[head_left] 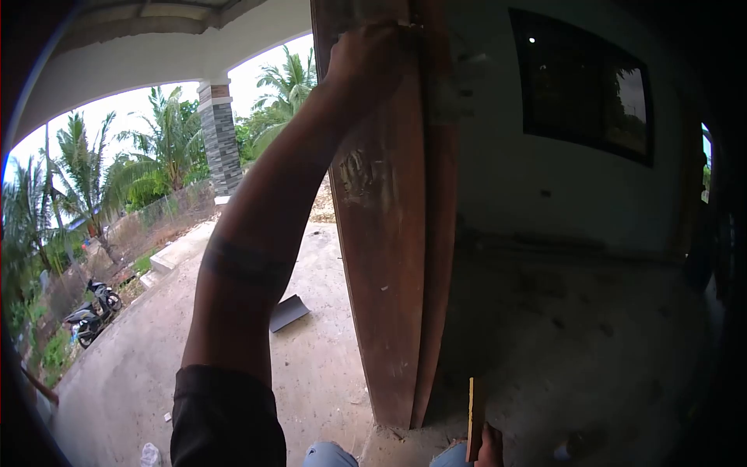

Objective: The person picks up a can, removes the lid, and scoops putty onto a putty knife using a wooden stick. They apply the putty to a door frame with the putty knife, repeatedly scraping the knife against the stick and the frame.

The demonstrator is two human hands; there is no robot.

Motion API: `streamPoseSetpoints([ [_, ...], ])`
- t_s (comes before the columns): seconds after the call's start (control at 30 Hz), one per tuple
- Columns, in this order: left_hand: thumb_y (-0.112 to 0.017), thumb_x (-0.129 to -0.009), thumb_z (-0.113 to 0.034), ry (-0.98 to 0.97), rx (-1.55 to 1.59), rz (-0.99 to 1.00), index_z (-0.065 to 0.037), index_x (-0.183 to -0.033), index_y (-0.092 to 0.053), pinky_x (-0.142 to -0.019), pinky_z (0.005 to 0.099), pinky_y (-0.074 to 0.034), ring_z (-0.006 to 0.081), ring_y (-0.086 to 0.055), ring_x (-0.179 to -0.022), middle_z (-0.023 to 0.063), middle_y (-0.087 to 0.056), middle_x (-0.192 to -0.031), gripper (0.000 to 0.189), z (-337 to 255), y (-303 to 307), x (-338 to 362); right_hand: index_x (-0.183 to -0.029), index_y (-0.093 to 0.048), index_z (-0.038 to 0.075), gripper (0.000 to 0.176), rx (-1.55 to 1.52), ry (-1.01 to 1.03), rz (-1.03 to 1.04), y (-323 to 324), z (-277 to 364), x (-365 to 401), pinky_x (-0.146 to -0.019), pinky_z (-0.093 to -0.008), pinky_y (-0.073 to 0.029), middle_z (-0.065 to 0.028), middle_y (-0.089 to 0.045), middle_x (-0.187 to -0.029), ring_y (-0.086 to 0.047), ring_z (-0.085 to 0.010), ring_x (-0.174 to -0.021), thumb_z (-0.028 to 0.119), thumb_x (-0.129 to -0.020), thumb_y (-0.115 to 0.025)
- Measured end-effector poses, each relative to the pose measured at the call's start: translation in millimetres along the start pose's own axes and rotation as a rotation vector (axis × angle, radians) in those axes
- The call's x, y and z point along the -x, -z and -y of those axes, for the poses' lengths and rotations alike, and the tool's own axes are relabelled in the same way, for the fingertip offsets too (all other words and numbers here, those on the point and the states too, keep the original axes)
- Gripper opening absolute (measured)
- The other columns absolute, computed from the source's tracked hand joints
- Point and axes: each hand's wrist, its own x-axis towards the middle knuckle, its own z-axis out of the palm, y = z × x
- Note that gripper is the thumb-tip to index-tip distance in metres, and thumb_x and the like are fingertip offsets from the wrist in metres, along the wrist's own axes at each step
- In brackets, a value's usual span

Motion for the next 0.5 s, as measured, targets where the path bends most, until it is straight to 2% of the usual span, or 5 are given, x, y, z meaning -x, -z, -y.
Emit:
streamPoseSetpoints([
  [0.2,-0.05,-0.076,0.012,0.047,0.117,0.159,-0.007,-0.122,-0.059,-0.09,0.0397,-0.053,0.0292,-0.057,-0.113,0.0138,-0.059,-0.123,0.05,-100.2,-6.3,137.9,-0.1,-0.064,0.005,0.036,0.142,0.19,-0.081,13.2,-24.7,-5.5,-0.055,-0.0273,-0.045,-0.0035,-0.059,-0.076,-0.056,-0.0123,-0.065,0.037,-0.097,-0.047],
  [0.27,-0.046,-0.076,0.016,-0.014,0.24,0.378,-0.008,-0.125,-0.057,-0.094,0.0395,-0.051,0.0293,-0.056,-0.116,0.014,-0.058,-0.125,0.056,-86.1,21.6,122.7,-0.1,-0.064,0.005,0.036,-0.005,0.021,0.012,12.8,-10.7,-1.8,-0.057,-0.0264,-0.044,-0.0025,-0.059,-0.076,-0.055,-0.0114,-0.066,0.037,-0.098,-0.047],
  [0.4,-0.043,-0.072,0.016,0.011,-0.05,0.175,-0.018,-0.123,-0.061,-0.097,0.0406,-0.048,0.0301,-0.059,-0.111,0.0111,-0.061,-0.122,0.064,35.3,23.6,-25.9,-0.094,-0.063,0.007,0.032,0.017,-0.026,0.002,1.0,4.7,3.3,-0.053,-0.026,-0.042,0.0002,-0.057,-0.073,-0.052,-0.01,-0.062,0.035,-0.098,-0.048],
  [0.43,-0.06,-0.075,-0.004,0.027,-0.087,0.103,-0.009,-0.113,-0.067,-0.086,0.0401,-0.051,0.0314,-0.064,-0.098,0.018,-0.067,-0.104,0.04,67.8,19.5,-60.4,-0.092,-0.063,0.007,0.032,-0.008,-0.069,-0.039,1.9,-0.6,1.0,-0.053,-0.0259,-0.042,0.0004,-0.056,-0.073,-0.051,-0.01,-0.061,0.035,-0.097,-0.049],
  [0.5,-0.057,-0.07,0.004,0.058,-0.071,0.272,-0.008,-0.118,-0.064,-0.088,0.0375,-0.051,0.0305,-0.065,-0.1,0.017,-0.066,-0.109,0.05,99.1,13.5,-87.7,-0.089,-0.062,0.008,0.031,-0.061,-0.166,-0.116,4.5,-20.4,-3.3,-0.052,-0.0259,-0.042,0.0007,-0.056,-0.072,-0.051,-0.0098,-0.061,0.036,-0.097,-0.05],
])
